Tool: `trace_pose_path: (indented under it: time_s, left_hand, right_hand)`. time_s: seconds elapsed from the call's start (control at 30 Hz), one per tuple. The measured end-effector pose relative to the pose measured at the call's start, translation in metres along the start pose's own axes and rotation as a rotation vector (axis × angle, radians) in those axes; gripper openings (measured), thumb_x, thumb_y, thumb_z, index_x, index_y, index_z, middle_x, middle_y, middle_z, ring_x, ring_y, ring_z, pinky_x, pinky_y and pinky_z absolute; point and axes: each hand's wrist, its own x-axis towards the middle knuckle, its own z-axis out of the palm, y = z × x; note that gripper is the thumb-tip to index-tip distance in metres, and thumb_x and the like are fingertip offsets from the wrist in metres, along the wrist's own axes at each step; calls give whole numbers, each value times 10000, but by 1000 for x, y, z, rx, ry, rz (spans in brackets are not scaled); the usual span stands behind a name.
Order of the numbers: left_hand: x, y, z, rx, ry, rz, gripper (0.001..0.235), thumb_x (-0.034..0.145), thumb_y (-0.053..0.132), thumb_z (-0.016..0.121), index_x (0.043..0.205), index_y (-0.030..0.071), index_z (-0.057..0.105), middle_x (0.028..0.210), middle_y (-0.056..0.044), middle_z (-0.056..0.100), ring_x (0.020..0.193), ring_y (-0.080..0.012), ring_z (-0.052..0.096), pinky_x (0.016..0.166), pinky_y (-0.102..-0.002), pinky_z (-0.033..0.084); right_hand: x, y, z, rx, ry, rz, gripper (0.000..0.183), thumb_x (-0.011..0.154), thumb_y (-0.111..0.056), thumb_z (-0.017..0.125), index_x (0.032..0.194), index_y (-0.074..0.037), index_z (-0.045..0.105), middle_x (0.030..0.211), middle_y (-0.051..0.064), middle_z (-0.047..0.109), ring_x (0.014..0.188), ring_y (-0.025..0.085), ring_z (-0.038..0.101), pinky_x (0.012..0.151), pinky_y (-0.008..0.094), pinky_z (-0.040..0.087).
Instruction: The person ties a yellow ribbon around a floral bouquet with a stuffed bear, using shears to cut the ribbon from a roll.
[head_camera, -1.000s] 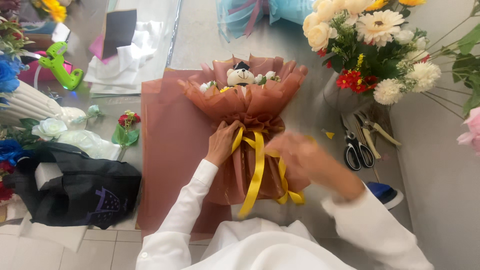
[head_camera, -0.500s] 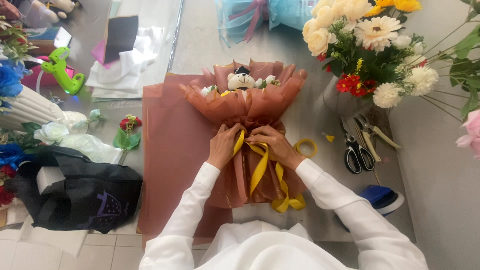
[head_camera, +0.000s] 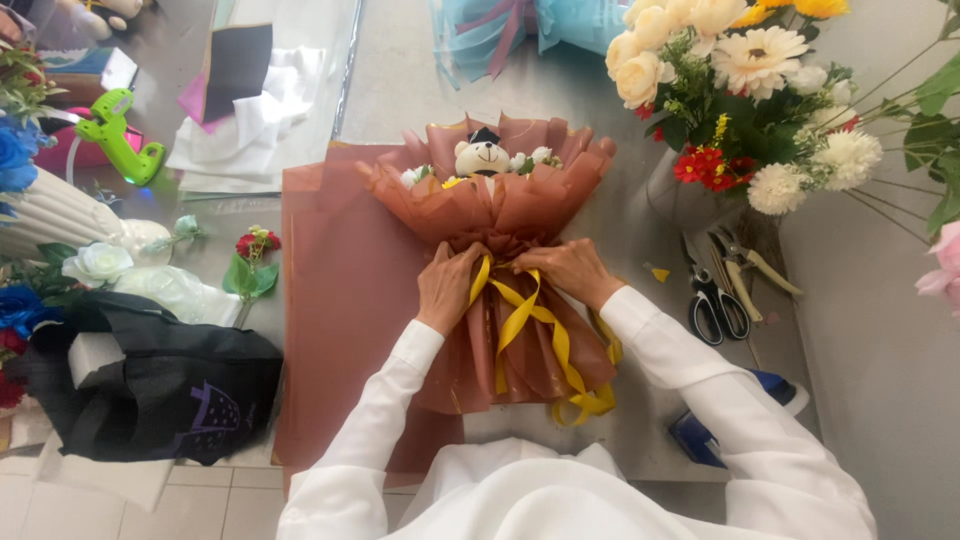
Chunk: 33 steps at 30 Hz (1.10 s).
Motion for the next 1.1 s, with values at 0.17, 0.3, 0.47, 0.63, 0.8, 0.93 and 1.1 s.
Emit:
trace_pose_path:
  time_s: [0.17, 0.3, 0.47, 0.63, 0.8, 0.93, 1.1]
  left_hand:
    - [7, 18, -13, 30, 41, -23, 61, 958, 304, 614, 1003, 267, 598, 724, -18, 661, 900, -242, 578, 718, -338, 552]
    - [8, 21, -11, 13, 43, -40, 72, 976, 295, 623, 974, 230, 592, 705, -9, 646, 899, -223, 576, 710, -331, 548]
    - [13, 18, -17, 13, -38, -16, 90, 985, 310, 618, 999, 223, 600, 732, -5, 668, 924, -222, 576, 732, -335, 558]
    - [12, 8, -5, -28, -74, -39, 119, 976, 283, 613, 1085, 242, 589, 758, -9, 670, 974, -234, 582, 784, -358, 562]
    - [17, 1, 1, -137, -183, -176, 183, 963, 252, 610, 1140, 254, 563, 909, 28, 637, 1017, -227, 624, 843, -398, 569]
    - [14, 4, -9, -147, -199, -197, 224, 956, 240, 624, 1167, 303, 588, 919, 3, 564, 984, -263, 644, 831, -425, 565]
    - [11, 4, -19, -172, -193, -160, 164, 937, 237, 648, 1095, 242, 605, 901, 3, 582, 1031, -249, 631, 854, -397, 566]
  right_hand:
    - [9, -7, -7, 92, -21, 43, 239, 1042, -219, 477, 935, -372, 626, 930, -245, 732, 637, 184, 713, 575, 332, 548]
    - [3, -20, 4, 30, 39, -43, 238, 1029, -273, 480, 969, -421, 656, 980, -221, 707, 570, 157, 670, 551, 290, 551]
    - [3, -29, 23, -16, 117, -75, 258, 1052, -254, 445, 1074, -455, 606, 889, -212, 615, 603, 111, 648, 585, 268, 546]
    - [4, -31, 8, 85, 174, -52, 315, 1037, -215, 480, 1241, -412, 618, 912, -104, 646, 617, 190, 674, 621, 345, 573]
    - [2, -37, 24, -96, 194, -14, 412, 1037, -173, 462, 1287, -479, 578, 852, -122, 570, 441, 150, 566, 506, 290, 528]
    - [0, -53, 14, -46, 156, 44, 476, 1006, -146, 466, 1363, -450, 546, 885, -87, 559, 422, 217, 583, 486, 351, 534]
    - [10, -70, -37, 277, 117, 245, 494, 1056, -119, 395, 1525, -261, 457, 895, 27, 649, 477, 309, 613, 494, 387, 509]
